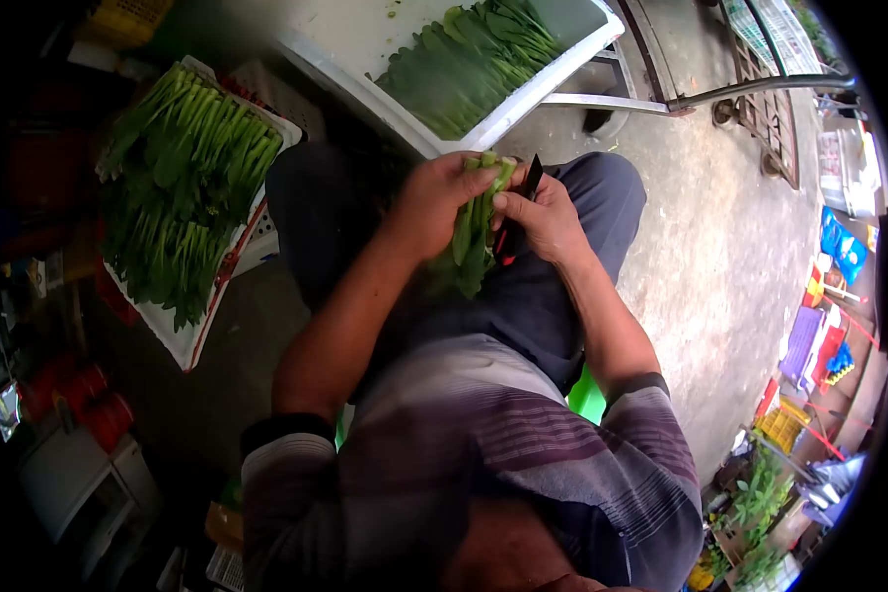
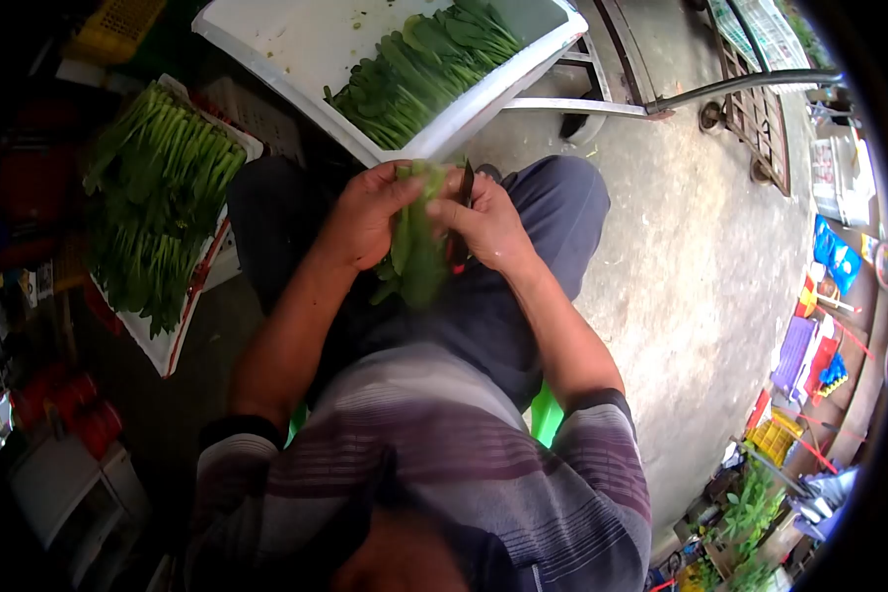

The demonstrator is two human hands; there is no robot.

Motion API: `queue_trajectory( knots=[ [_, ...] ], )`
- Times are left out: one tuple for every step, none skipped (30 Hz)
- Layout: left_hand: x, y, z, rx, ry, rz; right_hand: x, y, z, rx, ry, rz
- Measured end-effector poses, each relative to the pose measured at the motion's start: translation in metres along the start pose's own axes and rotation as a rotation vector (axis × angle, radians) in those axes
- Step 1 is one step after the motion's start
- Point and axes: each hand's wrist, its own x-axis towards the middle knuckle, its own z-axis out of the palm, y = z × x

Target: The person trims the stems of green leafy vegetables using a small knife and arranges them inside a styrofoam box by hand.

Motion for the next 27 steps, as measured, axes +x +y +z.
queue_trajectory(
  knots=[
    [-0.003,0.002,0.005,0.088,0.025,0.012,-0.002,-0.003,0.002,-0.019,-0.014,-0.001],
    [-0.006,0.002,0.007,0.176,0.051,0.025,-0.003,-0.004,0.003,-0.038,-0.028,-0.002],
    [-0.012,0.002,0.013,0.219,0.070,0.053,-0.008,-0.007,0.006,-0.039,-0.030,0.010],
    [-0.014,0.002,0.014,0.277,0.078,0.099,-0.007,-0.007,0.006,-0.047,-0.038,-0.002],
    [-0.014,0.002,0.015,0.331,0.085,0.144,-0.008,-0.007,0.007,-0.057,-0.043,-0.010],
    [-0.015,0.004,0.013,0.416,0.068,0.163,-0.010,-0.011,0.014,-0.030,0.008,-0.009],
    [-0.015,0.003,0.013,0.466,0.083,0.187,-0.011,-0.008,0.012,-0.081,0.041,0.007],
    [-0.017,0.002,0.011,0.517,0.101,0.210,-0.010,-0.001,0.009,-0.128,0.073,0.023],
    [-0.019,0.000,0.011,0.566,0.119,0.230,-0.011,0.003,0.009,-0.175,0.107,0.042],
    [-0.021,0.000,0.012,0.602,0.143,0.234,-0.012,0.003,0.012,-0.169,0.156,0.057],
    [-0.023,0.001,0.014,0.637,0.167,0.237,-0.013,0.002,0.012,-0.240,0.160,0.047],
    [-0.024,0.002,0.015,0.672,0.191,0.240,-0.013,0.000,0.011,-0.313,0.163,0.038],
    [-0.026,0.002,0.015,0.709,0.209,0.251,-0.013,-0.001,0.010,-0.385,0.166,0.027],
    [-0.028,0.002,0.015,0.745,0.226,0.260,-0.015,-0.005,0.009,-0.389,0.139,-0.014],
    [-0.029,0.001,0.014,0.782,0.243,0.267,-0.019,-0.012,0.008,-0.392,0.112,-0.054],
    [-0.029,-0.001,0.012,0.765,0.248,0.299,-0.023,-0.019,0.007,-0.395,0.088,-0.095],
    [-0.028,-0.005,0.009,0.748,0.253,0.331,-0.026,-0.026,0.008,-0.479,0.059,-0.155],
    [-0.028,-0.006,0.008,0.730,0.259,0.360,-0.031,-0.035,0.009,-0.561,0.029,-0.213],
    [-0.028,-0.005,0.009,0.698,0.227,0.352,-0.034,-0.043,0.010,-0.643,-0.001,-0.270],
    [-0.029,-0.002,0.011,0.667,0.194,0.341,-0.036,-0.051,0.014,-0.702,-0.030,-0.284],
    [-0.029,0.000,0.013,0.635,0.159,0.328,-0.038,-0.059,0.018,-0.760,-0.058,-0.297],
    [-0.030,0.002,0.014,0.614,0.143,0.325,-0.039,-0.065,0.021,-0.818,-0.086,-0.312],
    [-0.030,0.003,0.016,0.593,0.126,0.324,-0.039,-0.071,0.022,-0.863,-0.115,-0.286],
    [-0.031,0.003,0.016,0.570,0.111,0.321,-0.039,-0.076,0.022,-0.907,-0.145,-0.258],
    [-0.032,0.004,0.016,0.578,0.085,0.295,-0.039,-0.079,0.022,-0.950,-0.178,-0.231],
    [-0.033,0.006,0.015,0.585,0.061,0.270,-0.038,-0.079,0.021,-0.973,-0.186,-0.229],
    [-0.034,0.008,0.013,0.592,0.038,0.246,-0.037,-0.080,0.020,-0.997,-0.197,-0.225]
  ],
)
